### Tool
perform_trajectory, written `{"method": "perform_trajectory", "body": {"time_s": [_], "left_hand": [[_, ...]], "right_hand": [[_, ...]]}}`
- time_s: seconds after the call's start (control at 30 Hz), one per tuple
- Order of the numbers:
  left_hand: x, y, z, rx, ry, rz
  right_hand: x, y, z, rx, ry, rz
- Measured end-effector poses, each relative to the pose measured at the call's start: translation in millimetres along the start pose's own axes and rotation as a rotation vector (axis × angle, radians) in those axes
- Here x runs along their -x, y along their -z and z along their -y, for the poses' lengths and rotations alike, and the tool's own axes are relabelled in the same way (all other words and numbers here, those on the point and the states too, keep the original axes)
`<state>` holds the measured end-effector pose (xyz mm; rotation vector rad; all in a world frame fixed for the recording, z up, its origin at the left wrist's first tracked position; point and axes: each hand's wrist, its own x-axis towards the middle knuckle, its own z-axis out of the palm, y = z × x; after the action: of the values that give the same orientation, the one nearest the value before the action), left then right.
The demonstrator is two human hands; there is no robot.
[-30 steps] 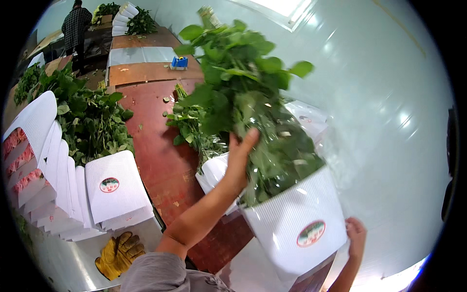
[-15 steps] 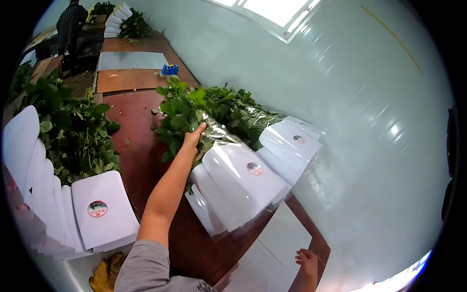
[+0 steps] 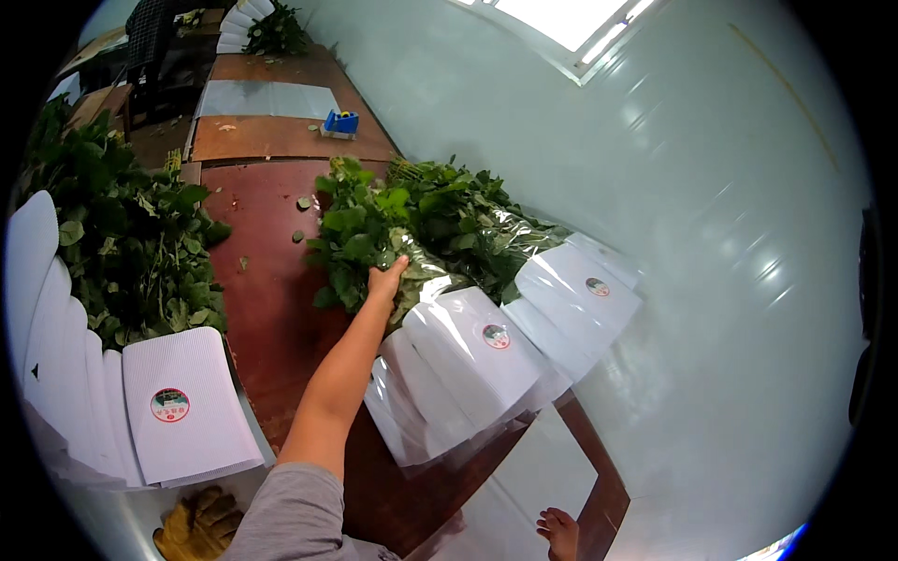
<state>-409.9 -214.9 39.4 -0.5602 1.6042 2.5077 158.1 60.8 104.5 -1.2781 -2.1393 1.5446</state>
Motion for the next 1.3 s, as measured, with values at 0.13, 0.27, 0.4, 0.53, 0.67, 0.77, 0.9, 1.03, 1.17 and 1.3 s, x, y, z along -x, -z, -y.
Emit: {"method": "perform_trajectory", "body": {"time_s": [0.13,0.27,0.4,0.53,0.67,0.77,0.9,1.03,1.17,1.3], "left_hand": [[-9,8,5,0.032,0.003,0.047],[-11,1,7,0.318,-0.020,0.223],[1,-2,-8,0.325,-0.023,0.250],[9,-13,11,0.094,-0.050,-0.015],[-21,-8,39,0.033,-0.186,0.008],[-44,7,25,-0.265,-0.227,-0.202],[110,20,-67,0.207,-0.408,0.102],[356,-1,-95,0.447,-0.478,0.657],[532,22,-18,0.173,-0.491,1.476],[609,52,22,-0.285,-0.870,1.942]], "right_hand": [[7,-9,-12,0.022,-0.011,-0.013],[24,-28,-5,-0.025,-0.015,-0.010],[10,-42,-16,-0.072,-0.005,-0.048],[21,-53,-22,-0.133,0.014,-0.019],[38,-62,-41,-0.171,-0.007,-0.021],[51,-65,-36,-0.141,0.018,0.022],[70,-87,-31,-0.455,-0.039,0.153],[94,-152,-5,-0.675,-0.035,0.575],[131,-217,-10,-1.069,0.017,1.022],[166,-202,26,-0.457,0.240,1.056]]}}
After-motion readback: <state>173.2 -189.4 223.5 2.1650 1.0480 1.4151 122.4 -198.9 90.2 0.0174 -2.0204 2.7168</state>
